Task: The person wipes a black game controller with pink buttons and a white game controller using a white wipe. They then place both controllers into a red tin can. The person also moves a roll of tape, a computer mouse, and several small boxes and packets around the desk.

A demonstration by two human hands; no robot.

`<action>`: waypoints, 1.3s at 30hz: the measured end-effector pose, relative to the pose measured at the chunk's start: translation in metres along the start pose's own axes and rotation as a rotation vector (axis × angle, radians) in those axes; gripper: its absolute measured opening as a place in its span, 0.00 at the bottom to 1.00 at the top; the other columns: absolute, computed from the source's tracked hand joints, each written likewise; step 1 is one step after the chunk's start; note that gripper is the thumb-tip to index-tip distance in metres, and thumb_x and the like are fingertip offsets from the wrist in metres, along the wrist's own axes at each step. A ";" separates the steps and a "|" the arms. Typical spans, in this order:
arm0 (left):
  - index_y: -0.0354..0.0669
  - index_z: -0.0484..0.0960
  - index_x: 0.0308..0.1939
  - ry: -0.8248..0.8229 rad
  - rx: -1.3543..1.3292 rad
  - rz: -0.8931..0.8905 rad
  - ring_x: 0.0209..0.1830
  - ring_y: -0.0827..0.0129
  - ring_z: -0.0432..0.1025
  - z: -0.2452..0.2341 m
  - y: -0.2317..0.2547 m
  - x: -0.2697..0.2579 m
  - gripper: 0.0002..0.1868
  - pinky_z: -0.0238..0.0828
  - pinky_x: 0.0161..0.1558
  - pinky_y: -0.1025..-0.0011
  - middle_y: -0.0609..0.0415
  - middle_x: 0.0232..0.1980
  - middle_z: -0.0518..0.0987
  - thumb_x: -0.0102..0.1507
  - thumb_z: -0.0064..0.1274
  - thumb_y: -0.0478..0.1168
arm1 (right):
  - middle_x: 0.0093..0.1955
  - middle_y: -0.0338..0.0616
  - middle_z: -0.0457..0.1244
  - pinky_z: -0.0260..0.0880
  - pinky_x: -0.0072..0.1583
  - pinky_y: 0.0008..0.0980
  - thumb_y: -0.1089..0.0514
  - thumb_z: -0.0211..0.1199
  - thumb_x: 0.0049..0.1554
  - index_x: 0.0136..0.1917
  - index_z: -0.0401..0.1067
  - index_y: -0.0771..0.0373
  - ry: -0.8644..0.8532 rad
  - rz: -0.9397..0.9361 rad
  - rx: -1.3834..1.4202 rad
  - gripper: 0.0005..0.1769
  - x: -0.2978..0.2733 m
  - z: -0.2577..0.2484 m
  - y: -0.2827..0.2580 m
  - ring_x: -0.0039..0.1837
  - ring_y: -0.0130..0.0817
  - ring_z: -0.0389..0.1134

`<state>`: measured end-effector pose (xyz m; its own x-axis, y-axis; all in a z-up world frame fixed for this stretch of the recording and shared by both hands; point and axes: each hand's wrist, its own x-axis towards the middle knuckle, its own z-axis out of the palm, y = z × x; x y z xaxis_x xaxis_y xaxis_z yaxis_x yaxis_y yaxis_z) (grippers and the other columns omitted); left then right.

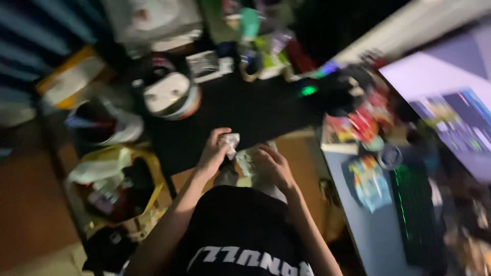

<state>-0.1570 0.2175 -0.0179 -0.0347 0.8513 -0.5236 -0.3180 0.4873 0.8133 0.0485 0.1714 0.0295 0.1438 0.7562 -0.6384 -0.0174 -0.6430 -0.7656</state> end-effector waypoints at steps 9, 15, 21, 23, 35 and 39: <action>0.58 0.70 0.66 -0.571 0.867 0.286 0.65 0.53 0.69 0.114 -0.031 -0.051 0.31 0.67 0.63 0.57 0.49 0.61 0.72 0.60 0.62 0.42 | 0.39 0.48 0.66 0.72 0.40 0.32 0.62 0.69 0.55 0.49 0.78 0.64 0.241 0.021 0.546 0.08 0.009 -0.083 0.111 0.38 0.33 0.67; 0.42 0.61 0.71 -0.891 0.696 -0.075 0.53 0.43 0.77 0.170 -0.067 -0.070 0.36 0.82 0.48 0.61 0.24 0.68 0.63 0.64 0.62 0.46 | 0.45 0.48 0.66 0.78 0.39 0.34 0.65 0.61 0.58 0.54 0.74 0.60 0.507 -0.030 0.926 0.10 -0.046 -0.181 0.134 0.42 0.40 0.73; 0.45 0.71 0.65 -0.996 1.034 0.021 0.49 0.44 0.80 0.214 -0.127 -0.101 0.23 0.80 0.45 0.57 0.36 0.55 0.78 0.66 0.56 0.42 | 0.52 0.51 0.68 0.79 0.53 0.44 0.63 0.66 0.58 0.58 0.70 0.59 0.881 -0.068 1.274 0.15 -0.065 -0.321 0.228 0.51 0.44 0.75; 0.52 0.76 0.62 -0.998 1.179 -0.012 0.50 0.49 0.80 0.232 -0.142 -0.120 0.20 0.81 0.45 0.59 0.42 0.55 0.80 0.65 0.56 0.43 | 0.54 0.58 0.68 0.77 0.57 0.51 0.67 0.70 0.55 0.61 0.69 0.66 0.988 -0.096 1.326 0.21 -0.072 -0.367 0.262 0.53 0.51 0.74; 0.56 0.77 0.61 -0.936 1.325 -0.124 0.53 0.51 0.80 0.325 -0.189 -0.260 0.18 0.79 0.51 0.56 0.46 0.58 0.82 0.66 0.51 0.42 | 0.57 0.67 0.67 0.74 0.55 0.65 0.60 0.72 0.55 0.74 0.57 0.65 1.166 0.097 0.904 0.39 -0.076 -0.506 0.448 0.58 0.59 0.72; 0.54 0.78 0.61 -0.971 1.289 -0.082 0.49 0.52 0.81 0.336 -0.216 -0.261 0.18 0.80 0.48 0.58 0.45 0.55 0.82 0.66 0.52 0.39 | 0.61 0.65 0.64 0.75 0.55 0.59 0.60 0.70 0.55 0.71 0.61 0.67 1.153 0.081 1.014 0.34 -0.123 -0.482 0.437 0.58 0.60 0.72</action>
<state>0.2390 -0.0450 0.0284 0.6827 0.3675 -0.6315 0.6950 -0.0598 0.7165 0.4998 -0.2613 -0.1881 0.7644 -0.0848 -0.6391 -0.6388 0.0349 -0.7686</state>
